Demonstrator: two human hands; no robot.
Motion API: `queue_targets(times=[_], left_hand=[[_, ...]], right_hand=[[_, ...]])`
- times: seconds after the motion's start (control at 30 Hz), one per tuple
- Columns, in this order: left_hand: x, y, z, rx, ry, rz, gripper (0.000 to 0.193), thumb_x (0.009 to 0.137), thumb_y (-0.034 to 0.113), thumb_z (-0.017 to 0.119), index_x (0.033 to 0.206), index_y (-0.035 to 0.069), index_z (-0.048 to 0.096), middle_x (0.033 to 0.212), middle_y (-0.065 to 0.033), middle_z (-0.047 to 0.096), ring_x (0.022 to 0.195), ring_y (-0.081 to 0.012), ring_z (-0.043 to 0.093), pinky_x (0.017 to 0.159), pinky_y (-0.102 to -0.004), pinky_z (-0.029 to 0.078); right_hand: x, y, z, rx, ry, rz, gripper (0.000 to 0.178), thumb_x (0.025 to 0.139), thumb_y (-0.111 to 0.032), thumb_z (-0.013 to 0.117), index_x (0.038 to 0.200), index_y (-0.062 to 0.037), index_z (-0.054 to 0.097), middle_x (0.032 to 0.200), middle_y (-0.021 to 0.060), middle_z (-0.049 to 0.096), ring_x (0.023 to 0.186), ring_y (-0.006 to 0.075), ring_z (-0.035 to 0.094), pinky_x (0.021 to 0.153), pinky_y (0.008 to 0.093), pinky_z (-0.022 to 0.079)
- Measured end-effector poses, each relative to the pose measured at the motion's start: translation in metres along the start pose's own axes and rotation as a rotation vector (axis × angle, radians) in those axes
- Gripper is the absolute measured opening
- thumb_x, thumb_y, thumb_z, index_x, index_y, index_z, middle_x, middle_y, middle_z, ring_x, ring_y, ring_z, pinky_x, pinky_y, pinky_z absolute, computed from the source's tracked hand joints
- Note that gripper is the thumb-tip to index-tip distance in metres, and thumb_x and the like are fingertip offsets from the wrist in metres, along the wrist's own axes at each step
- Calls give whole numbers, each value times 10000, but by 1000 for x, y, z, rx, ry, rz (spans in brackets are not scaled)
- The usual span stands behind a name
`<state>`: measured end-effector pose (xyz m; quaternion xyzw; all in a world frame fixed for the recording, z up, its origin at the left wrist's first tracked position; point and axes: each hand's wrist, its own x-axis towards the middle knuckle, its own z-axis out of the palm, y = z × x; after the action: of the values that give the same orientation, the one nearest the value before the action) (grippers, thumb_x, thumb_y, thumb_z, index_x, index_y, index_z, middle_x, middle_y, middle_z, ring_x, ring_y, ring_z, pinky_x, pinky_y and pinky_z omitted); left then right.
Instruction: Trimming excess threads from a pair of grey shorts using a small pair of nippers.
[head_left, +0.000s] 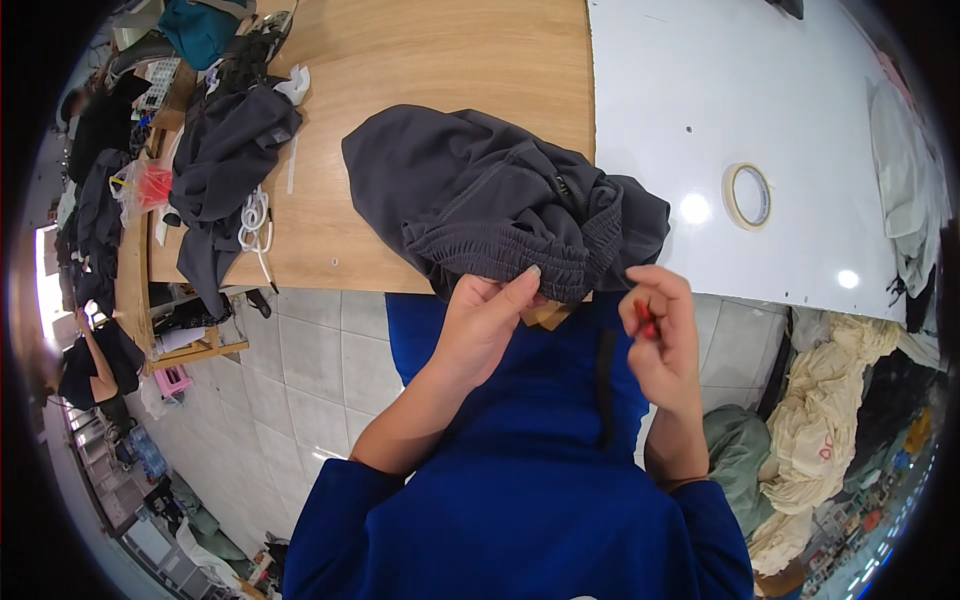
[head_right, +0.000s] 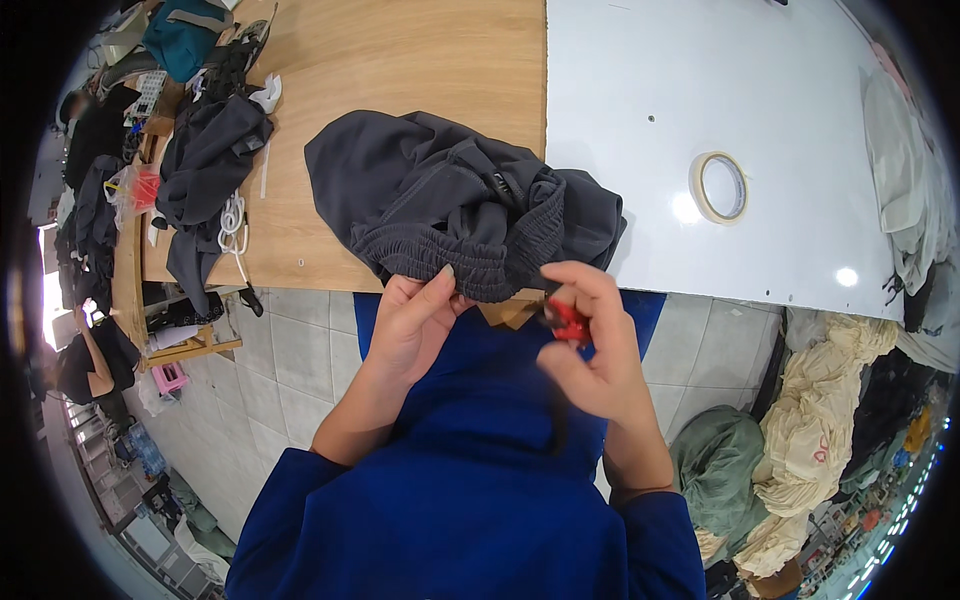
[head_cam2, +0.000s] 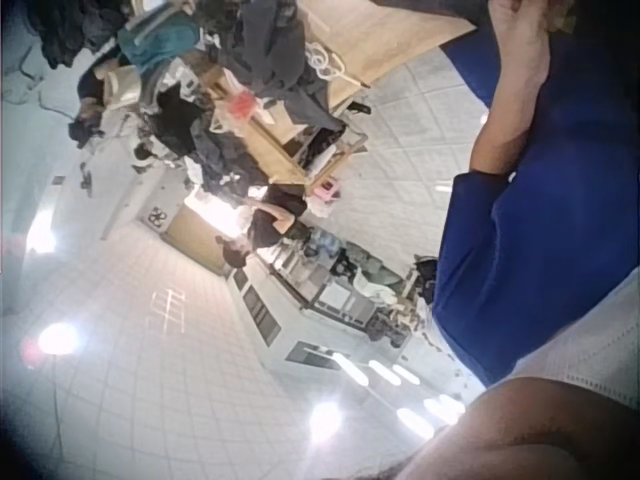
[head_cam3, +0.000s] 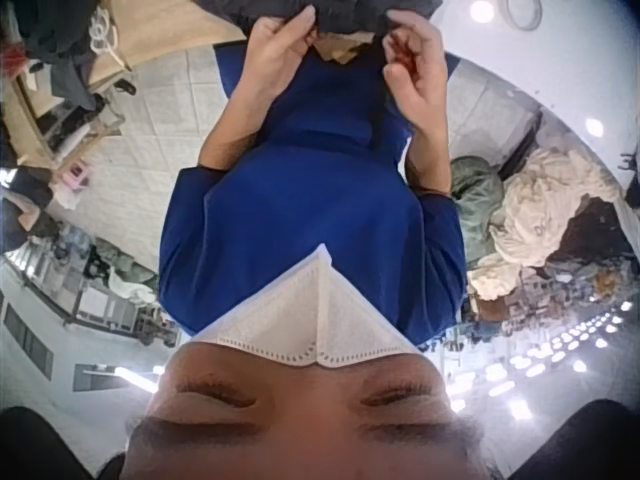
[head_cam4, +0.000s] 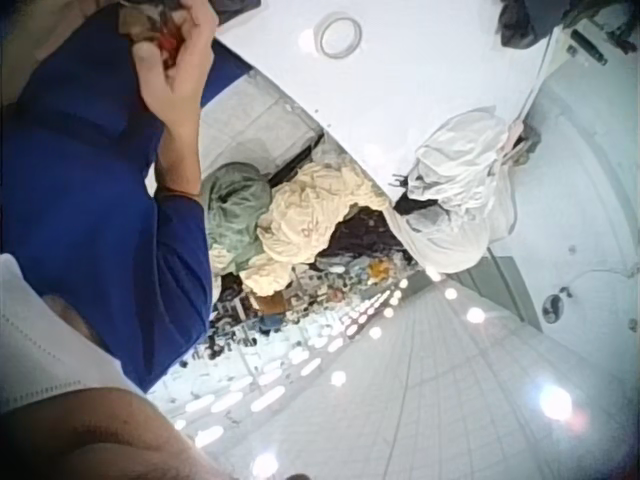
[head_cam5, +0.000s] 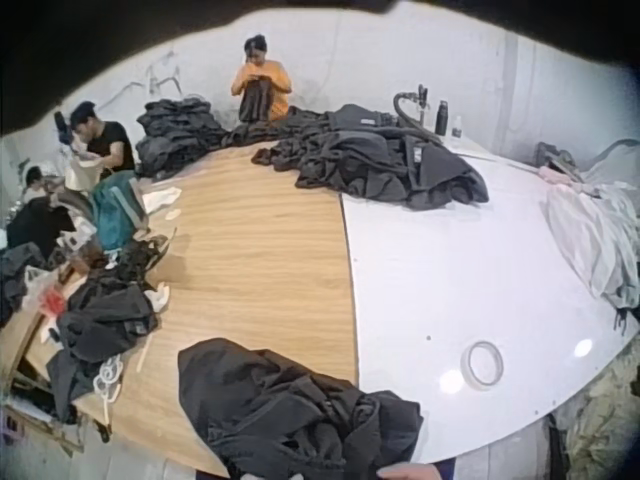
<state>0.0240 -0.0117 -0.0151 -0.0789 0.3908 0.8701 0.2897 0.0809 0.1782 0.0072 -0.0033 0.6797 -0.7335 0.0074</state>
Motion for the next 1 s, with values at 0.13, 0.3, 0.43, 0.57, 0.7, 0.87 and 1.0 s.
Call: queue_targets(times=[0.13, 0.3, 0.43, 0.57, 0.7, 0.87, 1.0], left_hand=[[1, 0, -3, 4, -14, -21, 240, 914, 132, 549, 1109, -4, 584, 1068, -76, 621, 967, -129, 570, 871, -270, 435], [-2, 2, -3, 9, -30, 8, 244, 918, 128, 541, 1112, -14, 579, 1076, -83, 619, 981, -131, 571, 894, -279, 435], [-3, 3, -3, 32, -38, 24, 246, 920, 135, 538, 1112, -14, 578, 1075, -77, 619, 983, -128, 570, 890, -271, 437], [-5, 1, -3, 64, -10, 11, 240, 922, 137, 536, 1106, -9, 580, 1065, -72, 620, 974, -123, 570, 881, -266, 439], [-5, 3, 1, 52, -24, 15, 230, 922, 136, 536, 1099, -3, 583, 1052, -70, 622, 959, -116, 569, 866, -258, 442], [-5, 2, 0, 45, -20, 7, 227, 922, 130, 535, 1099, -4, 583, 1052, -72, 622, 958, -117, 570, 865, -258, 442], [-5, 1, -1, 55, -6, 14, 220, 921, 127, 535, 1094, 0, 586, 1036, -65, 624, 935, -115, 570, 848, -258, 444]], right_hand=[[15, 1, 9, -283, 162, -142, 401, 697, -72, 742, 1067, -12, 600, 842, 81, 604, 707, 152, 559, 654, 242, 442], [26, 0, 15, -704, 210, -432, 350, 616, -35, 747, 961, -59, 690, 795, 60, 627, 647, 191, 541, 572, 256, 433], [29, 0, 16, -771, 209, -485, 357, 601, -44, 752, 952, -76, 697, 777, 39, 623, 622, 173, 525, 540, 254, 408], [30, -1, 18, -786, 214, -504, 358, 596, -42, 754, 948, -80, 700, 770, 39, 619, 609, 167, 512, 527, 255, 397], [28, -2, 18, -811, 214, -507, 351, 590, -47, 758, 935, -84, 705, 760, 35, 614, 593, 166, 497, 517, 254, 388], [26, 0, 18, -827, 226, -522, 342, 590, -52, 761, 925, -86, 707, 754, 31, 613, 584, 164, 487, 513, 252, 383], [24, 2, 16, -820, 222, -527, 336, 597, -44, 759, 926, -82, 707, 750, 34, 617, 596, 170, 504, 521, 252, 388]])
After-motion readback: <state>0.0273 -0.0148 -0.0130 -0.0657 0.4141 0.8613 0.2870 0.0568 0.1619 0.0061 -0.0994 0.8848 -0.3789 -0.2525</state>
